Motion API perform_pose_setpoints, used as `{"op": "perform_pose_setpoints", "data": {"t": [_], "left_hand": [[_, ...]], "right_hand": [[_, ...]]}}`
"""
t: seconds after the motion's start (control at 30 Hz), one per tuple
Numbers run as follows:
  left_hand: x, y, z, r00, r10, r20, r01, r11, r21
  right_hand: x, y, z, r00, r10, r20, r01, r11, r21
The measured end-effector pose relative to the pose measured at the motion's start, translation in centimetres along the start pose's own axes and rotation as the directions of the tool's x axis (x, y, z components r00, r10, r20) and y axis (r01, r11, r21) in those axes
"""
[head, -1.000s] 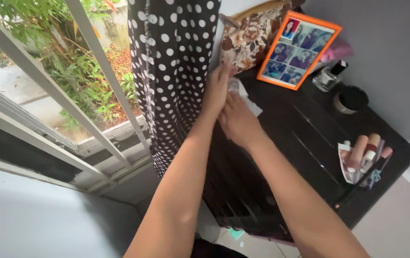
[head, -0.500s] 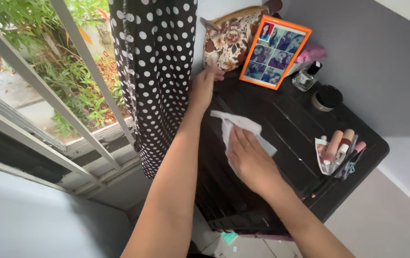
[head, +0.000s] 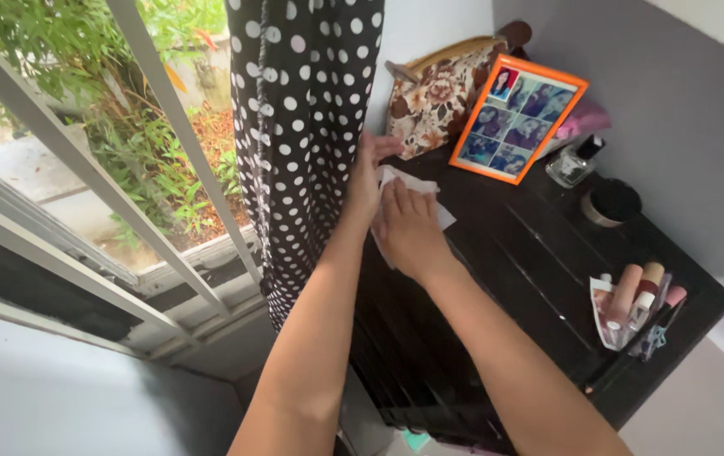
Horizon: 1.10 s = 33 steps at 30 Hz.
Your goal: The person wipes the top of a black plastic storage unit and a wall-mounted shelf with a white wipe. They move a framed photo and cosmetic items aside to clean underneath, then return them. The person also wipes the side of the storage unit and handles several bottles and tubes on the shelf.
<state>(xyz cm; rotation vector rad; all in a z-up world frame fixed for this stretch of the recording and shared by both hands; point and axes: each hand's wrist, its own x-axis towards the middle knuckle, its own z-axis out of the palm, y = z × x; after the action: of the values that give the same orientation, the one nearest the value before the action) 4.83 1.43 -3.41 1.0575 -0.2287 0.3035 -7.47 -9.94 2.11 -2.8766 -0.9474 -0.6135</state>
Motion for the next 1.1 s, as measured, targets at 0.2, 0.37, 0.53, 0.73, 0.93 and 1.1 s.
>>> {"op": "perform_pose_setpoints", "data": {"t": [0.2,0.37,0.53,0.73,0.93,1.1], "left_hand": [[0.8,-1.2,0.4,0.997,0.049,-0.059,-0.04,0.99,0.137],[0.4,-1.4,0.1,0.993,0.117,-0.025,-0.116,0.993,0.031],[0.1,-0.9,0.7,0.999,0.043,-0.029,-0.042,0.998,0.04],[-0.2,-0.3,0.9,0.993,-0.097,-0.071,0.105,0.988,0.113],[0.1,-0.3,1.2,0.998,0.054,-0.044,-0.052,0.998,0.046],[0.3,-0.2,1.3,0.998,0.017,-0.056,-0.009,0.991,0.131]], "right_hand": [[-3.9,-0.1,-2.7,1.0,-0.016,-0.006,0.017,0.994,0.104],[-6.7,-0.4,-4.1,0.981,0.167,0.094,-0.187,0.945,0.268],[-3.5,-0.4,-2.2,0.996,0.088,0.004,-0.087,0.977,0.196],[-0.7,2.7,0.6,0.998,0.054,0.012,-0.055,0.992,0.112],[-0.2,7.5,1.5,0.999,-0.047,0.01,0.048,0.963,-0.265],[-0.4,3.6,0.3,1.0,-0.008,0.019,0.005,0.988,0.156]]}}
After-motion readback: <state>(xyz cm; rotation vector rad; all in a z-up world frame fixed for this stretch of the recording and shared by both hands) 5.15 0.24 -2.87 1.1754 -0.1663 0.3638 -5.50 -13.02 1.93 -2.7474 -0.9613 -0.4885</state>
